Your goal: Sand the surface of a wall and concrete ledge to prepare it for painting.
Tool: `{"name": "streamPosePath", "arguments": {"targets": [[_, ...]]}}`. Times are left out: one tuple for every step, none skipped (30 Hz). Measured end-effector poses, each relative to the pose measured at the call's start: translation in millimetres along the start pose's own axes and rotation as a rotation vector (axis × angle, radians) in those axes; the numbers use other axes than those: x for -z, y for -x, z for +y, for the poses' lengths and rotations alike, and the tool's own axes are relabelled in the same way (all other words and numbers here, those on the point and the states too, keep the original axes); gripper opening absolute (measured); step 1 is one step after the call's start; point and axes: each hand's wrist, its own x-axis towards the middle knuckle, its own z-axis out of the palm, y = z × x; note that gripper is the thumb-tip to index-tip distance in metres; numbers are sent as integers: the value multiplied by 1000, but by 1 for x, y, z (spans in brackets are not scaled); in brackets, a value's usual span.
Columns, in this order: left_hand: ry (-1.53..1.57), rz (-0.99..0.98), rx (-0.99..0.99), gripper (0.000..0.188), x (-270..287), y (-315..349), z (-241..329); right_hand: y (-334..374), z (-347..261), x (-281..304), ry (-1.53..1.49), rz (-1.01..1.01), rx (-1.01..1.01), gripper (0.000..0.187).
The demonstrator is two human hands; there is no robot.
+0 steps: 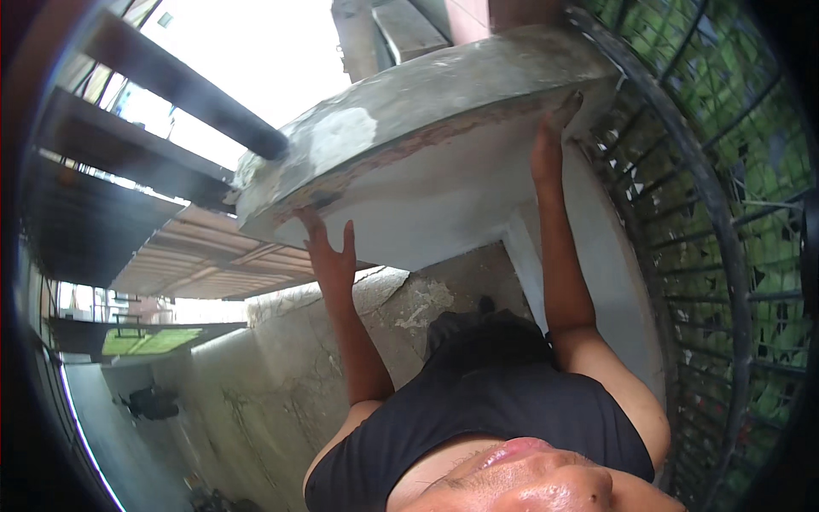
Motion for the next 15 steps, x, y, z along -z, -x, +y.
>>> {"name": "streamPosePath", "arguments": {"targets": [[1,-35,12,81,0,1,2,-3,-6,4,18,-54,-77,56],[72,-60,65,82,1,0,3,-4,-9,5,-19,-198,-235,57],[150,-59,62,84,2,-1,3,-5,-10,4,-9,-252,-333,58],[95,-45,40,82,3,-2,3,-9,-6,5,-29,-214,-272,60],[84,-59,50,82,3,-3,3,-8,0,0,-62,-121,-180,61],[72,-60,23,81,3,-3,3,-12,9,0,-49,-148,-207,62],[63,-61,31,81,2,-4,3,-7,17,-9,53,53,-8,55],[56,-65,57,80,2,-3,3,-7,28,-12,170,133,148,51],[51,-88,63,80,2,-3,5,-6,37,-14,167,253,184,48],[64,-70,81,80,1,-3,5,-7,43,-14,254,-8,188,50],[87,-49,65,80,1,-3,7,-6,46,-14,333,-272,185,53],[67,-60,93,80,2,-2,9,-3,46,-15,333,-270,173,53],[72,-71,126,81,3,-2,11,-5,42,-12,225,-372,-75,53],[90,-53,120,83,4,-4,13,-3,36,-12,111,-344,-205,53],[88,-70,138,83,4,-5,15,-4,27,-9,107,-446,-312,53]]}}
